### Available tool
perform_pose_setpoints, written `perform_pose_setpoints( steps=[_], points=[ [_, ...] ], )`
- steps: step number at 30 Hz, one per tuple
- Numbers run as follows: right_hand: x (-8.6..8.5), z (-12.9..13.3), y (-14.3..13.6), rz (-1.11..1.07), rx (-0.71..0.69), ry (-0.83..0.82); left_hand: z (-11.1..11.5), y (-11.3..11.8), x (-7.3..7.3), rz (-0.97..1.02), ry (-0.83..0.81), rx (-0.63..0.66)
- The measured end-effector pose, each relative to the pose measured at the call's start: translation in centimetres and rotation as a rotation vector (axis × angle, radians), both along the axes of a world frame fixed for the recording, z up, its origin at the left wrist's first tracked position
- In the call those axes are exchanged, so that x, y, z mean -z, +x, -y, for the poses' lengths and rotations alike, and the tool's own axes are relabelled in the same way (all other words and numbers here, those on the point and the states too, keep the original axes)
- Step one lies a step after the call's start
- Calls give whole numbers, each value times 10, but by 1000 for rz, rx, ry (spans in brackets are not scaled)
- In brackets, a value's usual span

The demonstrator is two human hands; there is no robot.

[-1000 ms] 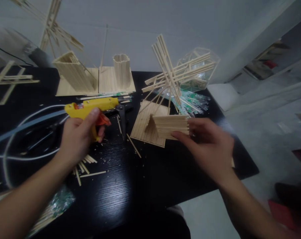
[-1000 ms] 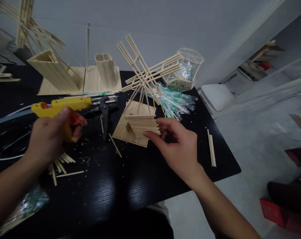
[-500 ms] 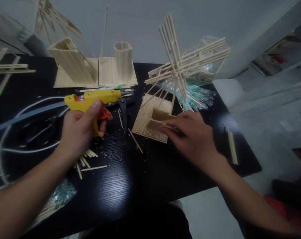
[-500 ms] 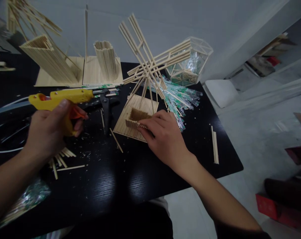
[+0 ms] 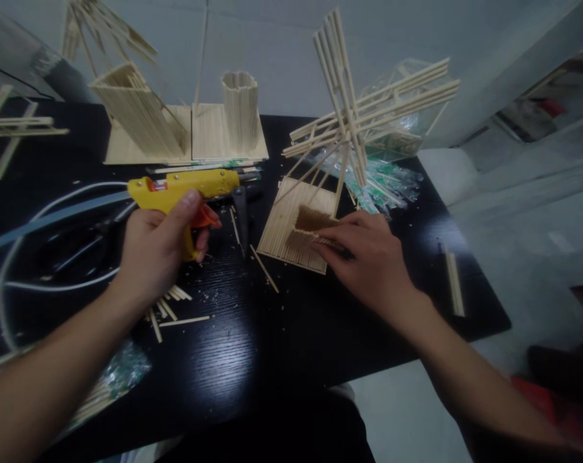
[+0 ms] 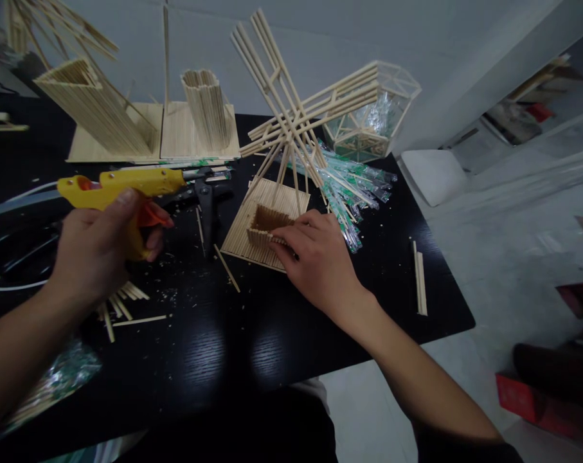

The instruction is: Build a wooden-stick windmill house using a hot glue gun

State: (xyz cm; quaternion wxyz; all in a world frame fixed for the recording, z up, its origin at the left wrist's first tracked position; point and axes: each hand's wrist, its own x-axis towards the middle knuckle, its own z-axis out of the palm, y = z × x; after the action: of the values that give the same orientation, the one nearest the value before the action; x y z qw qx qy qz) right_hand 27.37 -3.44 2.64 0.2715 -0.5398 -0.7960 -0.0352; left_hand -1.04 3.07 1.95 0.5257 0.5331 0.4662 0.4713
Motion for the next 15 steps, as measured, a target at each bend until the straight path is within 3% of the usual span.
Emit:
perform_pose_setpoints(
  steps=[15],
  points=[
    [2, -3, 1, 0, -13, -7, 0, -2, 2, -10, -22, 3]
  ],
)
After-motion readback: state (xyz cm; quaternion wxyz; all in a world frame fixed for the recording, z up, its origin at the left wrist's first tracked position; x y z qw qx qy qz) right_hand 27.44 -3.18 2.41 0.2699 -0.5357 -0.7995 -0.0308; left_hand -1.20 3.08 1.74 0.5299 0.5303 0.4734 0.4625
